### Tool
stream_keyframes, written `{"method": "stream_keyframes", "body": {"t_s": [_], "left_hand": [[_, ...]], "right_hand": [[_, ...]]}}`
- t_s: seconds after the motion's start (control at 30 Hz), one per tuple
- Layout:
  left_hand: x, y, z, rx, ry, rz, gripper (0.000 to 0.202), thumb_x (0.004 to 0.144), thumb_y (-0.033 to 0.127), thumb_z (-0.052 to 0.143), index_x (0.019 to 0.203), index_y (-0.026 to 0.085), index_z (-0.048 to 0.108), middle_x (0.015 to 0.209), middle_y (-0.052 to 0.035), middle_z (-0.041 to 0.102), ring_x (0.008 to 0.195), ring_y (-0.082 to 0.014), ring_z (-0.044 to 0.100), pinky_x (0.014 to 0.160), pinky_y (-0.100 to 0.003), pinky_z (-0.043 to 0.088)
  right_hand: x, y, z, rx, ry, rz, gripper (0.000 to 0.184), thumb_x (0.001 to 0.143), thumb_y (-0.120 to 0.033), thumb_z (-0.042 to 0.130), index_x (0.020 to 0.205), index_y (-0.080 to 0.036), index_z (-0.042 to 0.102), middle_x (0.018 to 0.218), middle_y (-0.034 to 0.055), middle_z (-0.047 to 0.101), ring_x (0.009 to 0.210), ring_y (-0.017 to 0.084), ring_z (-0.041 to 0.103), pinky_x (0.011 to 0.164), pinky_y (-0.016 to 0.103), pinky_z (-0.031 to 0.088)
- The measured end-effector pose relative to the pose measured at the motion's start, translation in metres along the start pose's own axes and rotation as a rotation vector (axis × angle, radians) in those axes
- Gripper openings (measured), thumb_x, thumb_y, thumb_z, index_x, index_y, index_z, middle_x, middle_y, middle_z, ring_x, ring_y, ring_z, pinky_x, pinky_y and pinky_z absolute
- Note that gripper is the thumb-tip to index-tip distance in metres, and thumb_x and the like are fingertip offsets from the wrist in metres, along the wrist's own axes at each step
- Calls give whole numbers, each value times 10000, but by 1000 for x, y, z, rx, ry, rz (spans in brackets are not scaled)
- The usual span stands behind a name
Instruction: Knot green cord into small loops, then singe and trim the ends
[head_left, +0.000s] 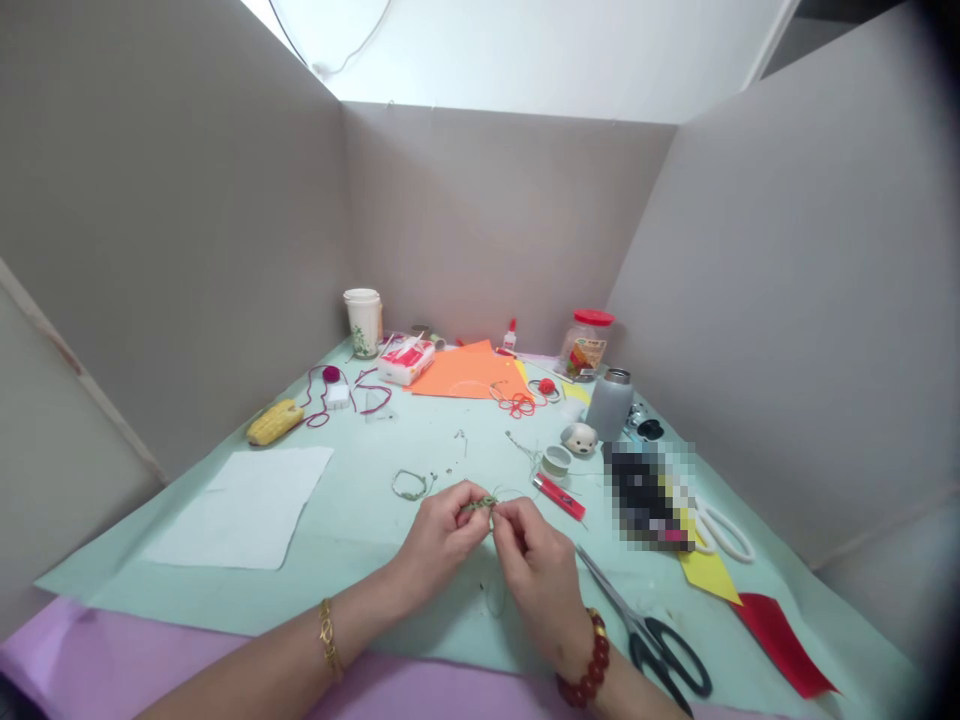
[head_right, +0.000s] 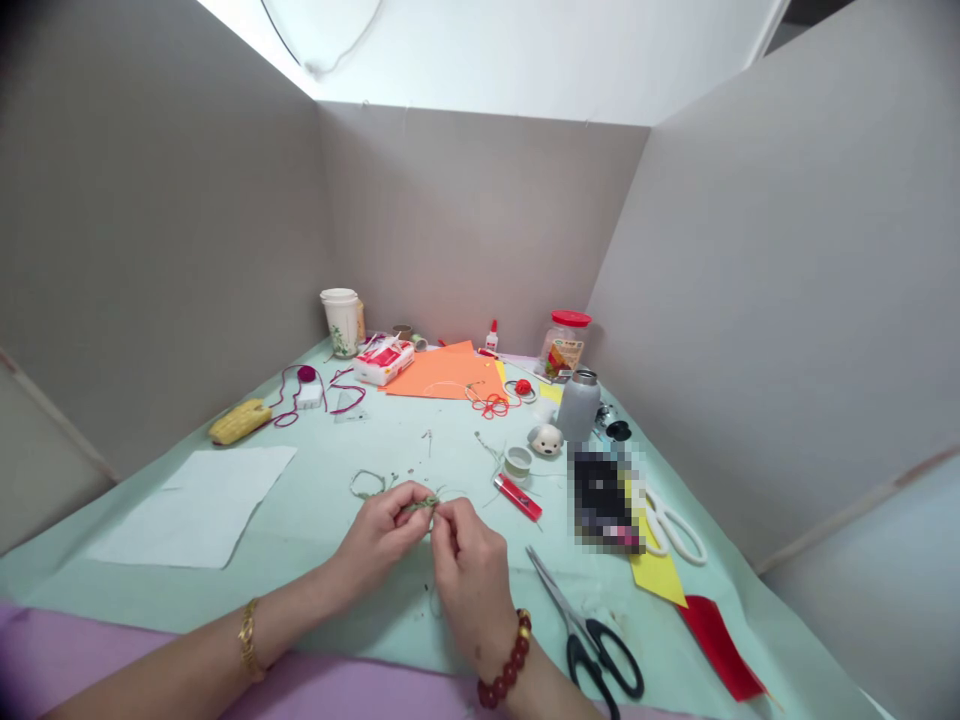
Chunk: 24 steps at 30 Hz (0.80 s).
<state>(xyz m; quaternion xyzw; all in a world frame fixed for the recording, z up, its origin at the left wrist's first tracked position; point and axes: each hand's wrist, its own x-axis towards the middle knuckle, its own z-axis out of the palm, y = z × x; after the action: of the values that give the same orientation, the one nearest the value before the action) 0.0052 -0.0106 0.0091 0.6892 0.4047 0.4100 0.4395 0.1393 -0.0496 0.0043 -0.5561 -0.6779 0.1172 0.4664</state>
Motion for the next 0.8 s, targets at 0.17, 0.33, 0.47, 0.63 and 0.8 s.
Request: {"method": "stream_keyframes", "body": {"t_s": [0.17, 0.33, 0.47, 0.63, 0.8], "left_hand": [[6, 4, -5, -359, -97, -156, 247, 821, 414, 529, 828, 167, 537, 576, 78, 328, 465, -66, 236, 434, -198, 230], [8, 6, -9, -387, -155, -164, 292, 835, 449, 515, 735, 185, 439, 564, 88, 258, 468, -66, 217, 432, -196, 232], [7, 2, -8, -98, -112, -47, 238, 870, 370, 462, 733, 174, 467, 584, 72, 317, 527, -84, 277, 496, -210, 250], [3, -1, -4, 120, -144, 61, 188, 879, 270, 425, 729, 171, 482, 614, 58, 395, 580, -98, 344, 557, -219, 278], [1, -1, -1, 281, -158, 139, 164, 869, 224, 431, 722, 174, 483, 620, 55, 402, 601, -104, 377, 593, -222, 293]], "right_hand": [[-5, 0, -2, 56, -13, 71, 210, 875, -279, 472, 679, -205, 495, 523, -67, 457, 448, 93, 398, 461, 200, 322], [1, -1, -11, 57, -85, 61, 218, 873, -282, 475, 676, -201, 522, 591, -37, 518, 499, 109, 435, 501, 223, 347], [15, 2, -27, 114, 51, 85, 202, 855, -324, 517, 737, -193, 615, 829, 42, 612, 828, 182, 551, 715, 267, 413], [22, 4, -30, 500, -247, 387, 268, 840, -410, 547, 816, -181, 683, 881, 52, 652, 874, 203, 557, 788, 304, 414], [18, 6, -22, 713, -201, 569, 210, 751, -377, 664, 769, -168, 655, 758, 8, 624, 763, 157, 512, 732, 274, 393]]}}
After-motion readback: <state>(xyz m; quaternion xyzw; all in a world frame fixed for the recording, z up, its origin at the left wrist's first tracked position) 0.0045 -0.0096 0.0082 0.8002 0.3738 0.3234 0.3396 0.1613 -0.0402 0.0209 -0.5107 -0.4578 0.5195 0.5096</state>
